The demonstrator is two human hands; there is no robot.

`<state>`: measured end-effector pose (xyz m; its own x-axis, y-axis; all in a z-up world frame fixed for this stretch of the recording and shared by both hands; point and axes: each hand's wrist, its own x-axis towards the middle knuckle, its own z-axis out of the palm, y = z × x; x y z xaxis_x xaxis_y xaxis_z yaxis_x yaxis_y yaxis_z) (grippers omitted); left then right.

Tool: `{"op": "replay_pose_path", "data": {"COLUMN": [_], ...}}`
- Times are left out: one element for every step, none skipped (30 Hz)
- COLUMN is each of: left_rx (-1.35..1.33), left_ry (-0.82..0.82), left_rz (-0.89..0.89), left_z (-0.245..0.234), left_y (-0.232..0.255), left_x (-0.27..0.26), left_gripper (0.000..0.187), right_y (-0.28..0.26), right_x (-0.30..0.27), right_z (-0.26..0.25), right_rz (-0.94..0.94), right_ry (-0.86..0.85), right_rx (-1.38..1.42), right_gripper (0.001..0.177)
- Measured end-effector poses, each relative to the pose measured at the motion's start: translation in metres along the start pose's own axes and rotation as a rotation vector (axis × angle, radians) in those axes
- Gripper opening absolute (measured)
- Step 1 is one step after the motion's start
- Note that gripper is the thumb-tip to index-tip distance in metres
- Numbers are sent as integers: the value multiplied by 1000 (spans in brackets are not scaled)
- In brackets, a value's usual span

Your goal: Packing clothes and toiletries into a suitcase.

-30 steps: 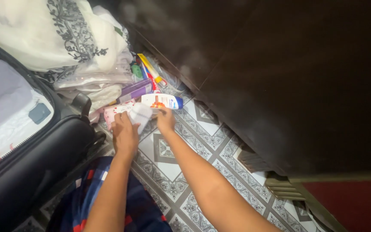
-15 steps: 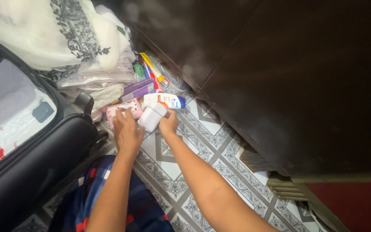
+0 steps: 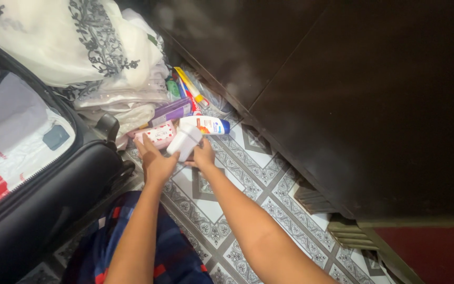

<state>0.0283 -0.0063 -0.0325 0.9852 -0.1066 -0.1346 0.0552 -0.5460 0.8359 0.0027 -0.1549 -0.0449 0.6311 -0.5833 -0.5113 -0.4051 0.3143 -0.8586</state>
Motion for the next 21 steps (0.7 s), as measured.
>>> {"op": "replay_pose_path", "data": {"left_rx": [-67, -134, -134, 79, 293, 292, 332, 370, 371, 602, 832, 832, 905, 978, 981, 917, 851, 853, 813, 771, 769], "left_ry": [51, 103, 104, 163, 218, 218, 109, -1, 0, 20, 40, 40, 109, 179, 178, 74, -27, -27, -131, -233, -233], "left_rz": [84, 168, 168, 332, 493, 491, 525, 559, 560, 570, 575, 578, 565, 551, 551, 451, 351, 350, 290, 228, 224], "left_z": [0, 0, -8, -15, -21, -20, -19, -18, -7, 4, 16, 11, 7, 3, 1, -2, -4, -14, -24, -33, -26], "left_y": [-2, -5, 3, 11, 18, 20, 21, 23, 11, -2, -13, -7, -1, 4, 8, 12, 16, 28, 40, 52, 41], "left_x": [0, 1, -4, -9, -15, -18, -20, -22, -20, -18, -16, -20, -25, -30, -29, -27, -26, -30, -35, -39, -35], "left_gripper": [124, 122, 122, 121, 120, 120, 107, 96, 96, 87, 79, 79, 76, 73, 73, 75, 78, 78, 84, 90, 90], "right_y": [-1, -2, -3, -4, -4, -5, -5, -5, -9, -13, -16, -5, 6, 18, 12, 6, 0, 1, 3, 4, 3], "right_x": [0, -1, 0, 1, 2, 1, 1, 0, -2, -3, -5, 12, 28, 44, 40, 36, 31, 35, 38, 41, 42], "right_z": [3, 6, 7, 9, 9, 10, 12, 14, 16, 18, 20, 19, 17, 16, 17, 18, 19, 20, 19, 19, 19], "right_rz": [-19, -39, -40, -72, -102, -102, -167, -232, -233, -177, -120, -122, -252, -380, -378, -291, -204, -202, -172, -141, -140], "right_ry": [-34, -68, -69, -77, -84, -84, -29, 26, 26, 101, 176, 178, 370, 558, 557, 551, 543, 541, 464, 387, 385], "right_rx": [-14, -28, -29, -66, -105, -107, -121, -135, -134, -3, 127, 129, -137, -407, -405, -337, -268, -267, -274, -280, -284], "right_gripper": [45, 51, 51, 53, 55, 55, 59, 62, 62, 60, 59, 59, 57, 61, 61, 64, 68, 68, 74, 81, 81]}}
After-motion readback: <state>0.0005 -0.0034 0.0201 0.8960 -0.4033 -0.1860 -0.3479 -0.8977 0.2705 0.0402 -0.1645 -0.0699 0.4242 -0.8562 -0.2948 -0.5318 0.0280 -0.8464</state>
